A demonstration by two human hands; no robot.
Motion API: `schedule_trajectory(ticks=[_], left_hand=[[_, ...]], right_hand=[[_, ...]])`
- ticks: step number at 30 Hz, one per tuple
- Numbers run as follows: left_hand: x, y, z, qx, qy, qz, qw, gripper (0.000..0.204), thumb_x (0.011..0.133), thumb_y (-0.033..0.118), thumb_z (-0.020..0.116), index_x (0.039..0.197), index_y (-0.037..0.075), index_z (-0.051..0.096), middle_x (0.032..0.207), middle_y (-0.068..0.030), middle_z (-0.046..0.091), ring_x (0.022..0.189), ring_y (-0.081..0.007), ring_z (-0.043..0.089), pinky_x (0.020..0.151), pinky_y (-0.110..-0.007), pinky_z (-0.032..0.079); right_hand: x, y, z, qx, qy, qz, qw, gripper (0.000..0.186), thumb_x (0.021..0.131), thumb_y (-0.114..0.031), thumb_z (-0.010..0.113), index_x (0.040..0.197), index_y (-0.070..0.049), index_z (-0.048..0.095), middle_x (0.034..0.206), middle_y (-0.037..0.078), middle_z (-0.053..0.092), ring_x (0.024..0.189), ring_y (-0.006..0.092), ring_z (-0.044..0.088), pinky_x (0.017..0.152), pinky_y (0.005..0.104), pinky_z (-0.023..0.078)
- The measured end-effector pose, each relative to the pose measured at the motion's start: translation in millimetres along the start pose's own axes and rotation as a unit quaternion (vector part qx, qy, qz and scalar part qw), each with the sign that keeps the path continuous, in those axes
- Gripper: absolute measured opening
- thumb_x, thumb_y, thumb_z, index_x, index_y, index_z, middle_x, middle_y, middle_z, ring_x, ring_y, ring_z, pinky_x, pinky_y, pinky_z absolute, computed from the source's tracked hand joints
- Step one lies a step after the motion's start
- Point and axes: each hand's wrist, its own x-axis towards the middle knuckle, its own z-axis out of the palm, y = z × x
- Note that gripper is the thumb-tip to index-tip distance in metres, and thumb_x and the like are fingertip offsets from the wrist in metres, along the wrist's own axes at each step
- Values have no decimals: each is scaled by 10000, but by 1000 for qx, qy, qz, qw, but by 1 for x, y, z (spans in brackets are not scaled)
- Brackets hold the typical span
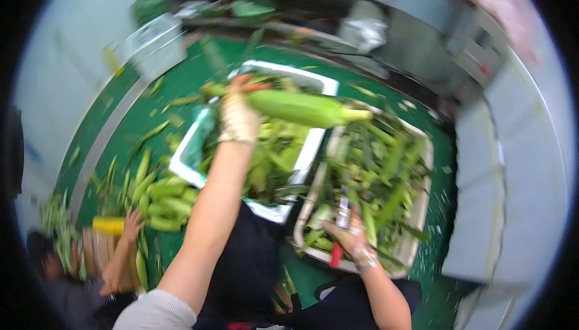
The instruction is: The person shucks ears of corn using shears to cut the ends and their hands to pull away the husks, placing the cleaned corn into a white crate and the husks into a beige crate.
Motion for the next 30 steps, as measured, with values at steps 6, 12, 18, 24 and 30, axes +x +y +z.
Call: schedule_trajectory(ticks=[6, 12, 18, 24, 30], left_hand=[[-33, -53, 24, -59, -21, -45, 997, 264, 944, 300, 559, 912, 41, 523, 555, -13, 461, 586, -199, 498, 746, -414, 492], [-83, -70, 54, 9, -244, -46, 969, 316, 953, 315, 537, 760, 65, 543, 517, -20, 405, 574, -194, 493, 745, -369, 463], [-89, -63, 57, 71, -378, -39, 922, 350, 948, 309, 531, 718, 50, 576, 477, -45, 443, 521, -193, 492, 691, -370, 476], [-94, -75, 54, 105, -360, -71, 924, 343, 939, 299, 552, 703, 51, 580, 468, -38, 431, 504, -192, 484, 697, -367, 490], [-65, -78, 40, 136, -16, -106, 985, 241, 902, 260, 617, 782, 57, 566, 491, -14, 424, 495, -172, 465, 665, -365, 493]], right_hand=[[1, 1, -20, 111, 38, -81, 990, 512, 725, 1, 779, 1121, -85, 467, 896, -17, 504, 828, 85, 534, 754, 234, 512], [-7, -22, -61, 424, -64, 4, 904, 329, 803, -224, 724, 1025, -54, 551, 866, 10, 595, 808, 141, 588, 744, 277, 477], [-11, 2, -66, 402, -146, 34, 903, 255, 824, -88, 647, 1014, 62, 565, 873, 128, 618, 827, 249, 634, 791, 389, 553], [-19, 24, -63, 351, -160, 41, 922, 254, 865, -202, 634, 992, 12, 583, 856, 100, 615, 780, 235, 632, 780, 389, 556], [-26, 44, -41, -171, 76, -53, 981, 362, 718, -339, 688, 821, 0, 615, 719, 162, 642, 642, 283, 621, 627, 380, 498]])
